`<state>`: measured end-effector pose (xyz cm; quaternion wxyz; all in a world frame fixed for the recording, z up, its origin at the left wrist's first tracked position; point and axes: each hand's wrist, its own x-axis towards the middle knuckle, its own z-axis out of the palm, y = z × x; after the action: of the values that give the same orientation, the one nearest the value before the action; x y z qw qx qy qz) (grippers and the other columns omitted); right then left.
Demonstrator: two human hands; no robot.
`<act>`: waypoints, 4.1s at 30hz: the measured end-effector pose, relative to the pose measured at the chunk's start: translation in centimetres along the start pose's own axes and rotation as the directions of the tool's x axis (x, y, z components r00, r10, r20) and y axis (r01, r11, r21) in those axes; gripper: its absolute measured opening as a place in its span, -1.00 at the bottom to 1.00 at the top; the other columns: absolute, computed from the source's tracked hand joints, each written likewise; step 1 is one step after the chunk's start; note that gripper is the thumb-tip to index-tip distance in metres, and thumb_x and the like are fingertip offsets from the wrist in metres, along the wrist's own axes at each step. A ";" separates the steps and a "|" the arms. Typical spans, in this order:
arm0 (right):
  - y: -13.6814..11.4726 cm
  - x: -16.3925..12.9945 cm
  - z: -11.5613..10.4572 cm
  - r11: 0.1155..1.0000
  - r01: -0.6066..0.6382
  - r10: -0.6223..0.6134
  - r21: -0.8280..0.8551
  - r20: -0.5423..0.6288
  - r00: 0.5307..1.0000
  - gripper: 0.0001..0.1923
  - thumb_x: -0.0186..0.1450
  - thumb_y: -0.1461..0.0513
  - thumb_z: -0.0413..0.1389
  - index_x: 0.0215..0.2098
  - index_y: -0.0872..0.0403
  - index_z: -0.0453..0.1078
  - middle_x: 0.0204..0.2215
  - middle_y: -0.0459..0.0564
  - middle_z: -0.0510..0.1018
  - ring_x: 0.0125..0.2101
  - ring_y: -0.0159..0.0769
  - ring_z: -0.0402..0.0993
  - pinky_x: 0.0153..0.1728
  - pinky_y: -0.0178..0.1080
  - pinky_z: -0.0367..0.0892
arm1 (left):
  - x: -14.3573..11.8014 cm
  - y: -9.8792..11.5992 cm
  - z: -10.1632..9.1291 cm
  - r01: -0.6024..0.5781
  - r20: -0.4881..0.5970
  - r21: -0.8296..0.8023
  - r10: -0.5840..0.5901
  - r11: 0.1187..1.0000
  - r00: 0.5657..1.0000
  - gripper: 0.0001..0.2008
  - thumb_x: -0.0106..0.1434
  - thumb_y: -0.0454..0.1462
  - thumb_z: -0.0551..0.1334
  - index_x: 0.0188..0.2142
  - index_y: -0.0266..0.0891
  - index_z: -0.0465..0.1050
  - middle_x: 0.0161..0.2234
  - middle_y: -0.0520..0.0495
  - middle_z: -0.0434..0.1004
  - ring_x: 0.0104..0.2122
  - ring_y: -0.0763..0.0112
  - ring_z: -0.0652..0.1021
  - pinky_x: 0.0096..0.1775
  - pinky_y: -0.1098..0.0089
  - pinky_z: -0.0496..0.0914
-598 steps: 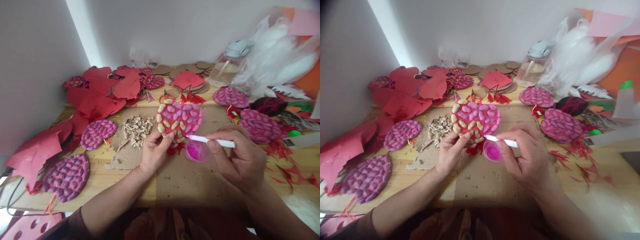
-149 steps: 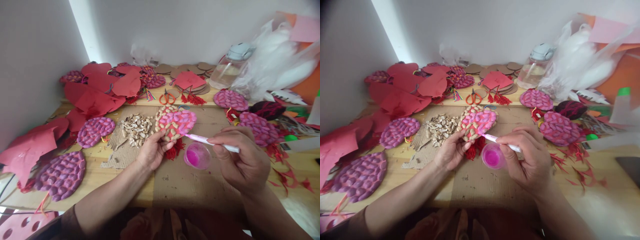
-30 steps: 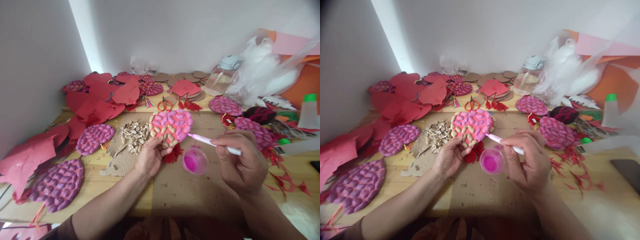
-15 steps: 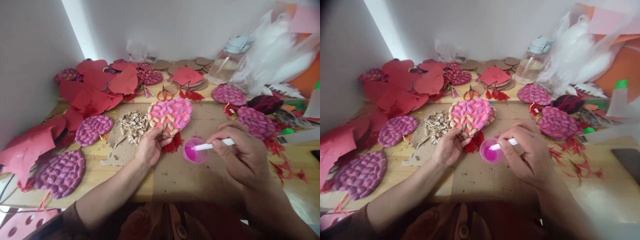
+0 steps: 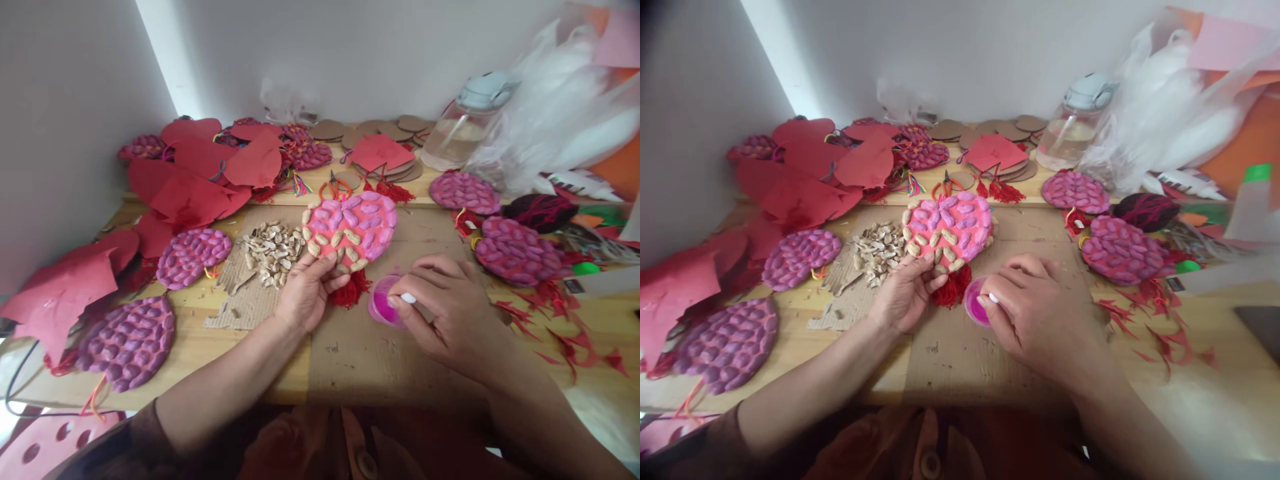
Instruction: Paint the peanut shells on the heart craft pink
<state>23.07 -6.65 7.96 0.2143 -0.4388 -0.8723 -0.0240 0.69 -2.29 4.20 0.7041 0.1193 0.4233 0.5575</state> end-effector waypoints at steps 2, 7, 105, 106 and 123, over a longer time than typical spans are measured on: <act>0.1 0.0 -0.1 1.000 0.007 -0.007 0.013 -0.005 1.000 -0.89 0.48 0.19 0.10 -0.22 -0.02 0.43 -0.27 -0.05 0.65 -0.02 -0.04 0.47 -0.06 -0.01 0.14 | 0.0 0.0 0.0 -0.009 0.010 -0.012 0.009 1.000 1.000 -0.86 0.18 -0.45 0.42 -0.34 -0.24 0.53 -0.41 0.04 0.66 -0.51 0.51 0.60 -0.40 0.49 0.62; 0.4 -0.2 0.1 1.000 -0.003 0.003 0.016 0.001 1.000 -0.93 0.47 0.20 0.13 -0.21 -0.03 0.44 -0.28 -0.06 0.64 0.00 -0.03 0.46 -0.05 -0.01 0.16 | -0.1 -0.1 -0.1 -0.019 0.010 -0.016 0.019 1.000 1.000 -0.88 0.17 -0.45 0.43 -0.37 -0.28 0.55 -0.41 0.02 0.64 -0.49 0.50 0.59 -0.35 0.45 0.65; -1.2 2.7 -0.5 0.971 0.036 0.099 0.237 -0.531 0.842 -0.73 0.33 0.39 0.27 -0.04 0.03 0.56 -0.23 -0.04 0.71 -0.18 -0.20 0.58 -0.12 -0.08 0.44 | -1.4 -0.5 -0.5 -0.380 0.258 0.347 0.302 0.858 0.918 -0.58 0.12 0.03 0.56 -0.31 -0.27 0.63 -0.35 -0.06 0.70 -0.42 0.37 0.63 -0.32 0.33 0.66; -1.2 2.7 -0.5 0.970 0.036 0.100 0.239 -0.534 0.840 -0.74 0.33 0.39 0.27 -0.03 0.03 0.56 -0.23 -0.04 0.71 -0.18 -0.20 0.58 -0.13 -0.08 0.44 | -1.5 -0.5 -0.5 -0.382 0.261 0.344 0.304 0.858 0.916 -0.58 0.11 0.03 0.56 -0.30 -0.27 0.64 -0.35 -0.05 0.70 -0.41 0.38 0.64 -0.33 0.34 0.66; -1.0 2.4 -0.4 0.963 0.009 0.133 0.268 -0.508 0.851 -0.72 0.35 0.34 0.25 0.00 -0.05 0.56 -0.24 -0.05 0.70 -0.17 -0.15 0.60 -0.18 -0.07 0.44 | -0.7 -0.9 -1.3 -0.305 0.263 0.278 0.233 0.911 0.936 -0.61 0.14 -0.01 0.56 -0.25 -0.27 0.64 -0.31 -0.07 0.72 -0.39 0.35 0.67 -0.32 0.35 0.66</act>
<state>21.16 -5.55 9.39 0.4989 -0.4118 -0.7623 -0.0203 0.34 -3.63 3.17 0.6350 0.3497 0.4040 0.5579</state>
